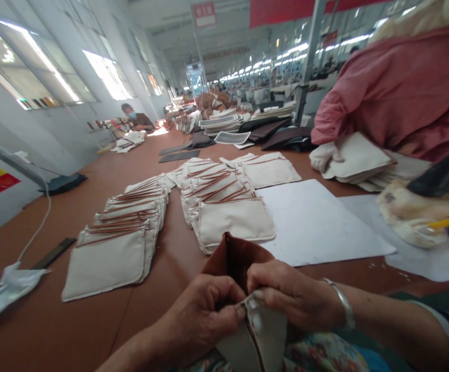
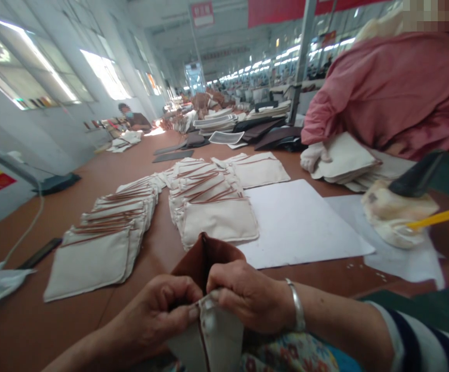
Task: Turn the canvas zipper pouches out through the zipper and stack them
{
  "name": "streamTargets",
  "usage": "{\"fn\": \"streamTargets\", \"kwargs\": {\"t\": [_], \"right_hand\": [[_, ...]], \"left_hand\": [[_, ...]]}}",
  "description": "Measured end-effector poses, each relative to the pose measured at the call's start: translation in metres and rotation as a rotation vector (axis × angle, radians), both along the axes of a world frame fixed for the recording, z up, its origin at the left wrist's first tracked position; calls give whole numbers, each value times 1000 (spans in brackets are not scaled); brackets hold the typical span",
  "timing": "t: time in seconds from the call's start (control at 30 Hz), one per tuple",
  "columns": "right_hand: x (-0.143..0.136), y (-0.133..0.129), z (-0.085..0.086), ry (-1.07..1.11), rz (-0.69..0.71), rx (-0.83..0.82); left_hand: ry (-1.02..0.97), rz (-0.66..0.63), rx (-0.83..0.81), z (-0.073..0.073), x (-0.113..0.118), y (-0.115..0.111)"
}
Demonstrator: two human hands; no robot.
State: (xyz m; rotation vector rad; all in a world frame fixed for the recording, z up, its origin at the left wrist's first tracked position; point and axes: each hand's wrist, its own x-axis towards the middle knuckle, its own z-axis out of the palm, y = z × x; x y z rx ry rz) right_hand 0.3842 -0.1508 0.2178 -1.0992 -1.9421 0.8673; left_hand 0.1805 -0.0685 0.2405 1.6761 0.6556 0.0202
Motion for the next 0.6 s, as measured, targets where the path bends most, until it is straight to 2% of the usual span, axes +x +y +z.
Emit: {"fn": "streamTargets", "kwargs": {"t": [0.1, 0.2, 0.37, 0.5, 0.6], "right_hand": [[0, -1, 7, 75, -11, -155], [-3, -2, 11, 98, -60, -216], [-9, -2, 4, 172, -82, -309], [-12, -2, -4, 173, -100, -267], [-13, -2, -6, 156, -83, -34]], "left_hand": [[25, 25, 28, -1, 3, -2], [52, 54, 38, 0, 7, -3], [74, 69, 39, -1, 7, -4], [84, 58, -2, -3, 5, -4], [41, 58, -124, -6, 4, -3]]}}
